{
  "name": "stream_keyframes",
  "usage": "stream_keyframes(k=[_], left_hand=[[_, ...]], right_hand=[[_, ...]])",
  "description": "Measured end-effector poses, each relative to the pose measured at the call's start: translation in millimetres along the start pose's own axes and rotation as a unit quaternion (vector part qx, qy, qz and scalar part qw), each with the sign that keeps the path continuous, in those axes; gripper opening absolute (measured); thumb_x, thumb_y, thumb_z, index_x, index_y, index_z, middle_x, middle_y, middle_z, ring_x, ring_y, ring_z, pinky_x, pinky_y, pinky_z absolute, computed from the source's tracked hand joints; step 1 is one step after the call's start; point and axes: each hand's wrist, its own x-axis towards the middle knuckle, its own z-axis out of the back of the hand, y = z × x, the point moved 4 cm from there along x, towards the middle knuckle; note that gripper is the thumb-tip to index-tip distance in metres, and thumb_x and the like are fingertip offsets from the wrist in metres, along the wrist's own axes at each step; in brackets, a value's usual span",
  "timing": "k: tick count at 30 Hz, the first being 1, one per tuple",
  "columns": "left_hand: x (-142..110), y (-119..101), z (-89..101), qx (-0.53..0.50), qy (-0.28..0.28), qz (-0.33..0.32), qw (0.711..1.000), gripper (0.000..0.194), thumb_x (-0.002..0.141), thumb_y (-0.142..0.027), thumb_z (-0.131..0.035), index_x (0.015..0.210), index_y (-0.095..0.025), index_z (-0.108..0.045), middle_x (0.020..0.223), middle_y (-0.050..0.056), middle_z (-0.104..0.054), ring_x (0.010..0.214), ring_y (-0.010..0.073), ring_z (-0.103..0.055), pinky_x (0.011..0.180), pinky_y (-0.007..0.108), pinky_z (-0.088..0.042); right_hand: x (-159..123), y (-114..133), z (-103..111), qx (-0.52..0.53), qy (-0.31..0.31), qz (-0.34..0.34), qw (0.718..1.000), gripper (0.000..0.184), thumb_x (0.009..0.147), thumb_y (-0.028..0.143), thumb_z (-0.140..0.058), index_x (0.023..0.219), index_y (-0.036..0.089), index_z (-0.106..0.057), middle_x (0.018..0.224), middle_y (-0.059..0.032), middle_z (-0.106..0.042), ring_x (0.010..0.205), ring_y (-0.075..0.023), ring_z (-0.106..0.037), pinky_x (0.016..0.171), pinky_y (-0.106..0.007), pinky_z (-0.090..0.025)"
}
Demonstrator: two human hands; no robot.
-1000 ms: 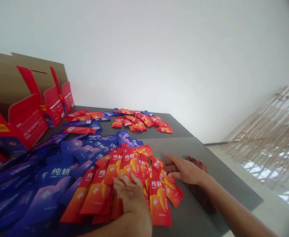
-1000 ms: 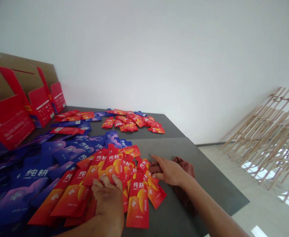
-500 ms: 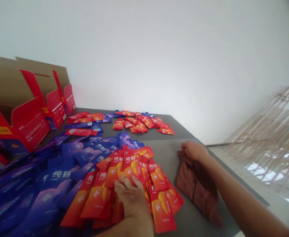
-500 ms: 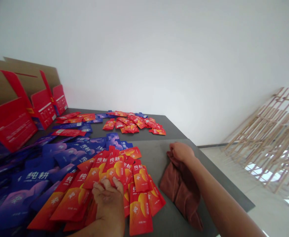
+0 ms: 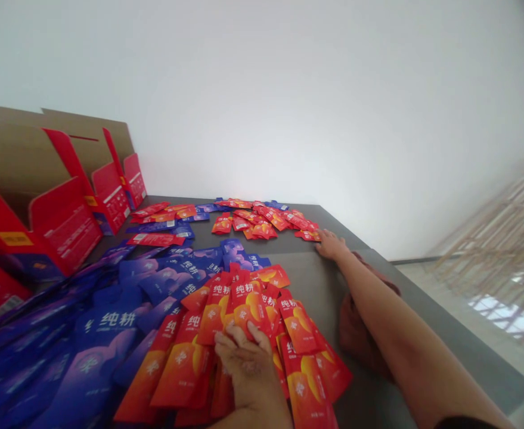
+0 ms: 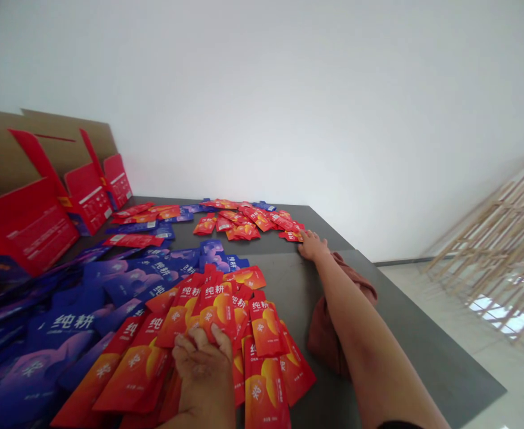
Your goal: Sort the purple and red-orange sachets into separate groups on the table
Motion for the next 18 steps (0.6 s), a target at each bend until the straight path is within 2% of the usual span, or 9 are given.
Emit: stream_keyframes(k=[4,11,15,18], left_hand=[[0.8,-0.4,3.0,0.017,0.001,0.019,1.0,0.043,0.086,0.0,-0.046,0.118,-0.019,-0.067,0.12,0.02,-0.067,0.11,0.0391,-0.062,0.094,0.055,-0.047],[1.6,-1.0,6.4,0.011,0.025,0.017,0.999,0.046,0.086,0.002,-0.045,0.121,-0.02,-0.065,0.122,0.02,-0.065,0.112,0.0366,-0.061,0.096,0.054,-0.047],[3.8,-4.7,2.9,0.018,0.02,0.02,0.999,0.048,0.086,0.002,-0.045,0.121,-0.024,-0.065,0.121,0.019,-0.066,0.112,0.0369,-0.061,0.095,0.054,-0.047],[7.1,-11.3,-6.6,0.01,0.057,0.012,0.998,0.051,0.086,0.002,-0.043,0.125,-0.024,-0.062,0.126,0.019,-0.063,0.114,0.0385,-0.059,0.097,0.059,-0.044]], right_hand=[[9.7,10.1,-3.2,-0.016,0.021,0.017,1.0,0.048,0.091,0.026,-0.038,0.137,0.014,-0.046,0.136,-0.0219,-0.051,0.12,-0.0337,-0.052,0.094,-0.051,-0.04],[-5.0,14.5,8.9,-0.08,0.033,0.072,0.994,0.037,0.087,0.024,-0.046,0.118,0.014,-0.062,0.126,-0.0203,-0.059,0.117,-0.0347,-0.054,0.097,-0.051,-0.037],[-17.7,22.0,11.4,-0.091,0.023,0.076,0.993,0.039,0.089,0.023,-0.044,0.124,0.011,-0.057,0.127,-0.0218,-0.058,0.116,-0.033,-0.057,0.094,-0.045,-0.041],[-31.0,28.8,12.4,-0.086,0.023,0.079,0.993,0.041,0.09,0.02,-0.044,0.129,0.011,-0.05,0.12,-0.02,-0.063,0.106,-0.031,-0.063,0.084,-0.04,-0.047]])
